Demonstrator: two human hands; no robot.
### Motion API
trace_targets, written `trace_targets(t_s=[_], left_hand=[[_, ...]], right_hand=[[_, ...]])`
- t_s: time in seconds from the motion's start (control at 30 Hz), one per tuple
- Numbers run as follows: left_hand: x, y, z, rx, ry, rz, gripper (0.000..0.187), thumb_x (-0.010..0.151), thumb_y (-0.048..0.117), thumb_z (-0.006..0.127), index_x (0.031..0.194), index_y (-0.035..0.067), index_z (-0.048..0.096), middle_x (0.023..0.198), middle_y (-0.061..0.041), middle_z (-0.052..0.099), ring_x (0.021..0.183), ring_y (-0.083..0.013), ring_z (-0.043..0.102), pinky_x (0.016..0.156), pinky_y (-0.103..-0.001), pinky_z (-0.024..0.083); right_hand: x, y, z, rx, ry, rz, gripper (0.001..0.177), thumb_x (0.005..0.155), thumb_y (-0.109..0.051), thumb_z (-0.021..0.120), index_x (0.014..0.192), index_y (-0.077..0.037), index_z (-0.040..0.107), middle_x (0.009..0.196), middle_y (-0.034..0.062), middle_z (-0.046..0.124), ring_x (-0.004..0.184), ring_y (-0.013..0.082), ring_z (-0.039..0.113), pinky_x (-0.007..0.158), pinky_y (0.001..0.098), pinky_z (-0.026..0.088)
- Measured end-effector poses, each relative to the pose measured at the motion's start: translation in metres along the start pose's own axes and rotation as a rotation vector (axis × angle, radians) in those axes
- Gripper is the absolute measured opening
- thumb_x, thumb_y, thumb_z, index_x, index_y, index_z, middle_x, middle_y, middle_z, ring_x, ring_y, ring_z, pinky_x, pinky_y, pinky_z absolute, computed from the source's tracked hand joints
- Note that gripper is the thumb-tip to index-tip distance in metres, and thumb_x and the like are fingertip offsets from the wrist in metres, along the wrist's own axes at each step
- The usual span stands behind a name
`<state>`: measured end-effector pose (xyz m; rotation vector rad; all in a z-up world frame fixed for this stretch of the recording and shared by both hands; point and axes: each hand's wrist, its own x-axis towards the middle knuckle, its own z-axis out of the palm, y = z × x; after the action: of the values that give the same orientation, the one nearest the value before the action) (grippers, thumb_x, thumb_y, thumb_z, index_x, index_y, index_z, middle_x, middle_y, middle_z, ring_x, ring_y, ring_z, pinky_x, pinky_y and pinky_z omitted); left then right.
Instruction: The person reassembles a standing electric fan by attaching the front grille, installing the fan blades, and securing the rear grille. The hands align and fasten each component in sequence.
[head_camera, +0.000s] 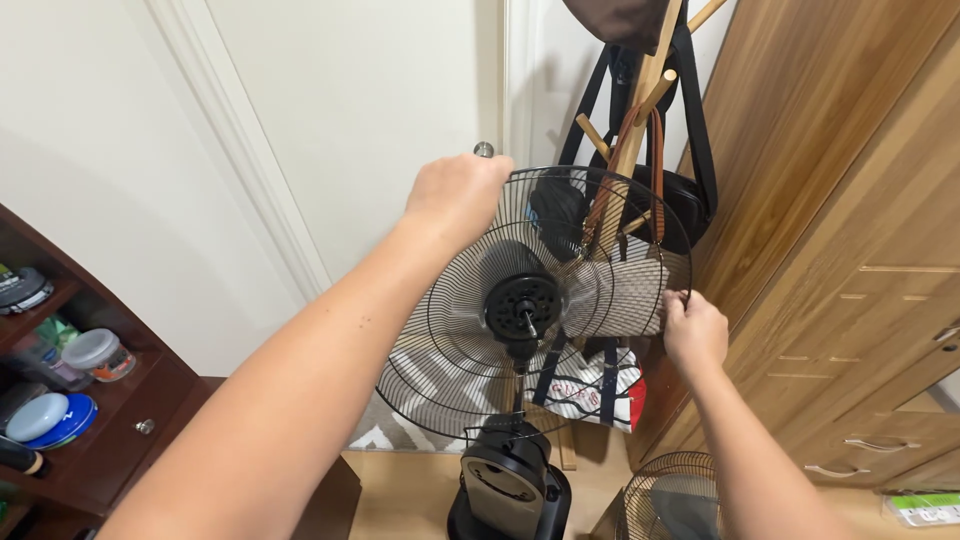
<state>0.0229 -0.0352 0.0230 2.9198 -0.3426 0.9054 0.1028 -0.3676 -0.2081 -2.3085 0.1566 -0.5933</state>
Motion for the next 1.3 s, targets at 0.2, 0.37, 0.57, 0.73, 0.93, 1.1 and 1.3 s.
trace_targets(t_s=[0.2, 0.37, 0.57, 0.73, 0.93, 1.1, 1.3], left_hand=[[0.009, 0.011, 0.001, 0.037, 0.017, 0.082, 0.016, 0.084, 0.000, 0.058, 0.092, 0.008, 0.069, 0.084, -0.018, 0.071, 0.080, -0.0368, 0.071, 0.069, -0.048, 0.057], [0.010, 0.013, -0.001, 0.041, 0.012, 0.073, 0.015, 0.085, 0.000, 0.058, 0.092, 0.008, 0.069, 0.084, -0.018, 0.070, 0.079, -0.0378, 0.071, 0.069, -0.049, 0.056], [0.009, 0.012, -0.003, 0.041, -0.010, 0.063, 0.014, 0.084, 0.000, 0.058, 0.093, 0.007, 0.067, 0.083, -0.017, 0.070, 0.079, -0.0385, 0.070, 0.069, -0.050, 0.056], [0.006, 0.009, -0.004, 0.032, -0.023, 0.054, 0.016, 0.085, -0.001, 0.056, 0.096, 0.008, 0.065, 0.082, -0.017, 0.071, 0.079, -0.0379, 0.070, 0.068, -0.050, 0.055], [0.003, 0.007, -0.005, 0.013, -0.021, 0.040, 0.015, 0.088, 0.001, 0.056, 0.096, 0.009, 0.065, 0.082, -0.017, 0.071, 0.079, -0.0377, 0.070, 0.068, -0.051, 0.055], [0.002, 0.005, -0.007, -0.010, -0.056, 0.019, 0.016, 0.088, 0.000, 0.054, 0.098, 0.008, 0.063, 0.083, -0.016, 0.071, 0.082, -0.0378, 0.070, 0.070, -0.051, 0.054], [-0.006, -0.001, -0.014, -0.102, -0.105, -0.065, 0.020, 0.088, 0.005, 0.054, 0.106, 0.007, 0.064, 0.088, -0.019, 0.072, 0.085, -0.0388, 0.070, 0.074, -0.051, 0.053]], right_hand=[[-0.013, 0.007, 0.006, 0.004, -0.034, 0.067, 0.032, 0.100, -0.041, 0.063, 0.106, -0.013, 0.077, 0.097, 0.0158, 0.075, 0.095, 0.0377, 0.070, 0.081, 0.0476, 0.054], [-0.016, 0.007, 0.006, 0.004, -0.050, 0.095, 0.033, 0.099, -0.043, 0.062, 0.107, -0.015, 0.077, 0.097, 0.0170, 0.075, 0.095, 0.0383, 0.070, 0.082, 0.0484, 0.054], [-0.017, 0.004, 0.004, -0.023, -0.053, 0.097, 0.033, 0.100, -0.044, 0.061, 0.107, -0.015, 0.076, 0.095, 0.0179, 0.075, 0.094, 0.0398, 0.069, 0.081, 0.0498, 0.054], [-0.017, 0.002, 0.001, -0.033, -0.049, 0.093, 0.036, 0.100, -0.045, 0.062, 0.103, -0.012, 0.075, 0.092, 0.0180, 0.075, 0.092, 0.0399, 0.070, 0.080, 0.0501, 0.054], [-0.017, 0.000, -0.002, -0.058, -0.048, 0.075, 0.035, 0.100, -0.045, 0.061, 0.105, -0.013, 0.075, 0.092, 0.0176, 0.074, 0.092, 0.0400, 0.069, 0.079, 0.0508, 0.054], [-0.014, 0.001, -0.004, -0.071, -0.037, 0.036, 0.036, 0.101, -0.045, 0.060, 0.106, -0.013, 0.076, 0.092, 0.0184, 0.074, 0.093, 0.0407, 0.070, 0.080, 0.0510, 0.054], [-0.011, 0.001, -0.005, -0.120, -0.031, 0.023, 0.039, 0.101, -0.047, 0.061, 0.106, -0.011, 0.076, 0.093, 0.0191, 0.074, 0.094, 0.0413, 0.069, 0.081, 0.0509, 0.054]])
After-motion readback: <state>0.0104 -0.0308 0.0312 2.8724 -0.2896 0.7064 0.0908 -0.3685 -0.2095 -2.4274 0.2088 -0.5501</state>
